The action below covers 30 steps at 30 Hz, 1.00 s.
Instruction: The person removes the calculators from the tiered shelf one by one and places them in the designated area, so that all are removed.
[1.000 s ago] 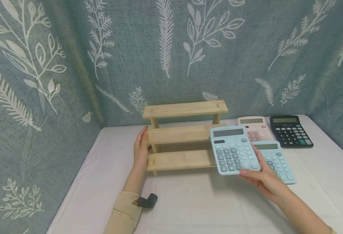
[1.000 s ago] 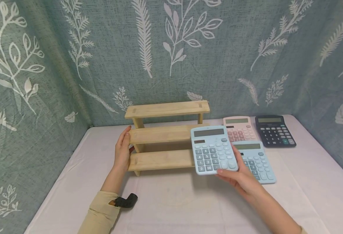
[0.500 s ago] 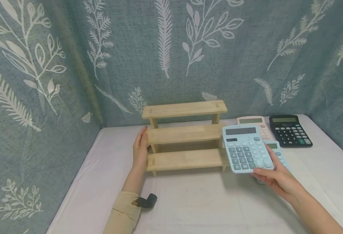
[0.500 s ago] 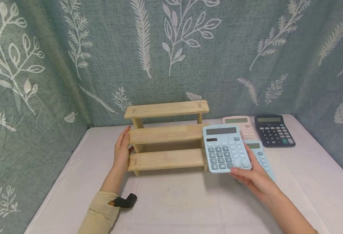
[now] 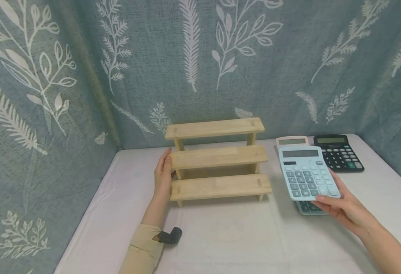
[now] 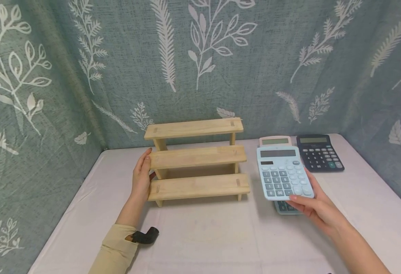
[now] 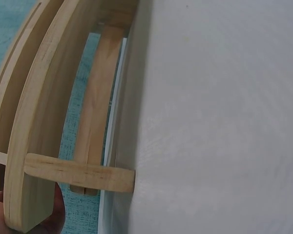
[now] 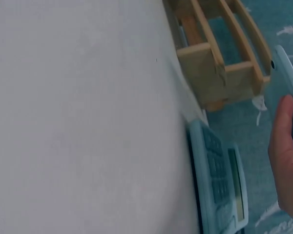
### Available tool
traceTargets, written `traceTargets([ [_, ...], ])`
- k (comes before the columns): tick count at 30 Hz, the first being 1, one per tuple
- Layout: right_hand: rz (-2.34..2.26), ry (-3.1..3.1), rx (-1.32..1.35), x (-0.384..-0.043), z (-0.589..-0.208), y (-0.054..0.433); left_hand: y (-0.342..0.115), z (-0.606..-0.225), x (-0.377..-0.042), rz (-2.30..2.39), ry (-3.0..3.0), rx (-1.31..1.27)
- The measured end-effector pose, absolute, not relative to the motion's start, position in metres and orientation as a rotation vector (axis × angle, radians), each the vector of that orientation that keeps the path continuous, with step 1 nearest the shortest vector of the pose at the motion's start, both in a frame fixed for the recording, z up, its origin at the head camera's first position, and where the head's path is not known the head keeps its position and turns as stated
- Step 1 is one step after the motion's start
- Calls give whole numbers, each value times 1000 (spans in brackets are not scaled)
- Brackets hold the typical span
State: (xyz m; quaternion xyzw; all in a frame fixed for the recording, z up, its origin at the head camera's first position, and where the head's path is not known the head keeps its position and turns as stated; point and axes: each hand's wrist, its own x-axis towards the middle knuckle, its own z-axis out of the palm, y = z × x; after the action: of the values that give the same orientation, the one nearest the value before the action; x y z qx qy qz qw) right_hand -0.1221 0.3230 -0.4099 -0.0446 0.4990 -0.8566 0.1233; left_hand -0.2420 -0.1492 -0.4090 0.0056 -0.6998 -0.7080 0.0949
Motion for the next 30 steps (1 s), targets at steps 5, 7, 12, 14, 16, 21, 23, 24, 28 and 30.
traceTargets([
  [5, -2532, 1410, -105, -122, -411, 340, -151, -409, -244, -2124, -2065, 32],
  [7, -2539, 1401, -108, -122, -412, 347, -151, -408, -244, -2128, -2061, 37],
  [12, -2563, 1340, -172, -122, -416, 363, -150, -408, -244, -2121, -2066, 33],
  [14, -2575, 1320, -193, -121, -419, 369, -149, -408, -244, -2116, -2070, 30],
  [16, -2584, 1313, -195, -122, -421, 375, -149, -408, -243, -2105, -2072, 25],
  [21, -2596, 1310, -187, -122, -428, 390, -149, -408, -243, -2082, -2077, 20],
  [23, -2596, 1303, -198, -122, -430, 396, -148, -408, -243, -2077, -2081, 24],
  [24, -2597, 1298, -181, -121, -431, 399, -149, -409, -243, -2074, -2084, 26],
  [28, -2582, 1314, -67, -121, -432, 410, -148, -410, -244, -2072, -2092, 39],
  [30, -2577, 1314, -7, -120, -432, 415, -148, -410, -244, -2073, -2092, 36],
])
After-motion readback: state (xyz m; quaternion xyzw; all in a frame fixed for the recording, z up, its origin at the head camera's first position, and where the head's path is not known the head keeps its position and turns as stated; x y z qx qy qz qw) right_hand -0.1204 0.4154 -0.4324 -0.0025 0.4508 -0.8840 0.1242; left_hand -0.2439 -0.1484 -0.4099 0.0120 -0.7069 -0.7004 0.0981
